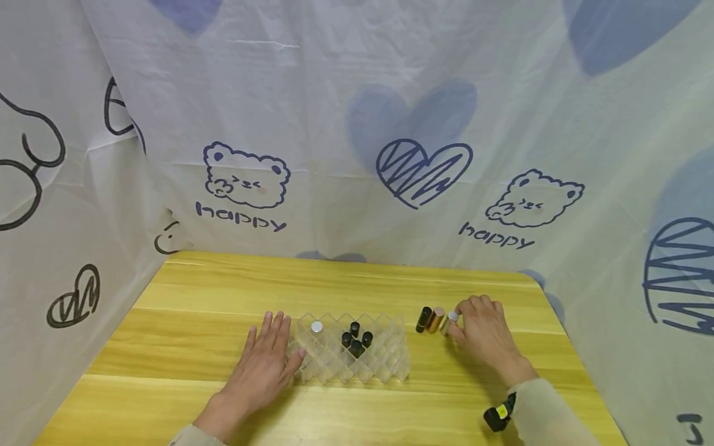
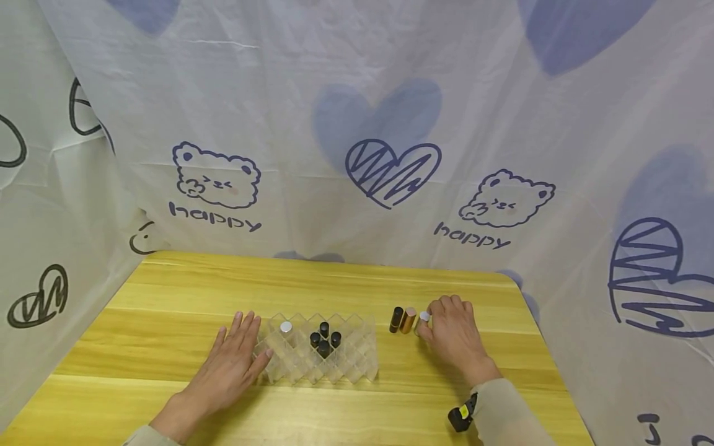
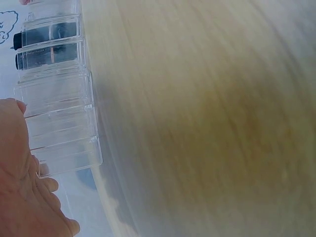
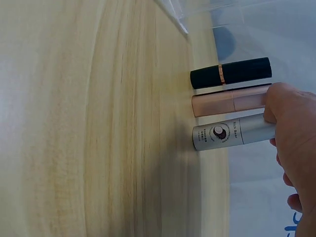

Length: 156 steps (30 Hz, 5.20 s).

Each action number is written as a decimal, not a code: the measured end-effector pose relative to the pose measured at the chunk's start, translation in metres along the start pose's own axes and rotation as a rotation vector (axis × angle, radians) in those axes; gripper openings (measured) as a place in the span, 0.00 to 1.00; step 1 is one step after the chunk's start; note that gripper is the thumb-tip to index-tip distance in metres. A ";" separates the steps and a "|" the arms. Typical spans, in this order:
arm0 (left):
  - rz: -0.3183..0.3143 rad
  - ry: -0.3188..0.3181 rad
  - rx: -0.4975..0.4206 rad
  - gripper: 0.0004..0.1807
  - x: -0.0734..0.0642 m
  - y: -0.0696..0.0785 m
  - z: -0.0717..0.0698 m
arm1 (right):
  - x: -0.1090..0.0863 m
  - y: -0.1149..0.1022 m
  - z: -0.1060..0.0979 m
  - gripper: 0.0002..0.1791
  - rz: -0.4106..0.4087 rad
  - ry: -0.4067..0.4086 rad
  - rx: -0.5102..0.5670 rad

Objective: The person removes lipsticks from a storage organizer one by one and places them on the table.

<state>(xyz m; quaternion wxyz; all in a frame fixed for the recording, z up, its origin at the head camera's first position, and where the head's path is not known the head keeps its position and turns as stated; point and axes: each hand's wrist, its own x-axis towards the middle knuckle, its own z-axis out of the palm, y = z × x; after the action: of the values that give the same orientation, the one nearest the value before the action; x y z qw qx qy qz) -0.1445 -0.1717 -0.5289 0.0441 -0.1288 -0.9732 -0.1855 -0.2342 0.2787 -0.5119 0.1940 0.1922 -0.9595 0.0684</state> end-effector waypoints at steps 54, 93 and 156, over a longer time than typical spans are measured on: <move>-0.003 0.000 -0.019 0.43 -0.002 0.001 -0.002 | 0.020 -0.088 -0.022 0.14 -0.256 0.268 0.090; 0.010 0.018 0.046 0.43 0.000 0.001 -0.002 | 0.024 -0.149 0.000 0.09 -0.419 0.098 -0.017; 0.013 0.003 0.045 0.42 0.000 0.006 -0.007 | 0.045 -0.156 -0.040 0.10 -0.395 0.017 0.028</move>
<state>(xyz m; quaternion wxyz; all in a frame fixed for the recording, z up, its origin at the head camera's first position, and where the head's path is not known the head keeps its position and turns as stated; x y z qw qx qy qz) -0.1426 -0.1690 -0.5203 0.0497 -0.1337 -0.9762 -0.1636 -0.1971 0.1281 -0.4486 0.2092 0.3788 -0.9005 0.0440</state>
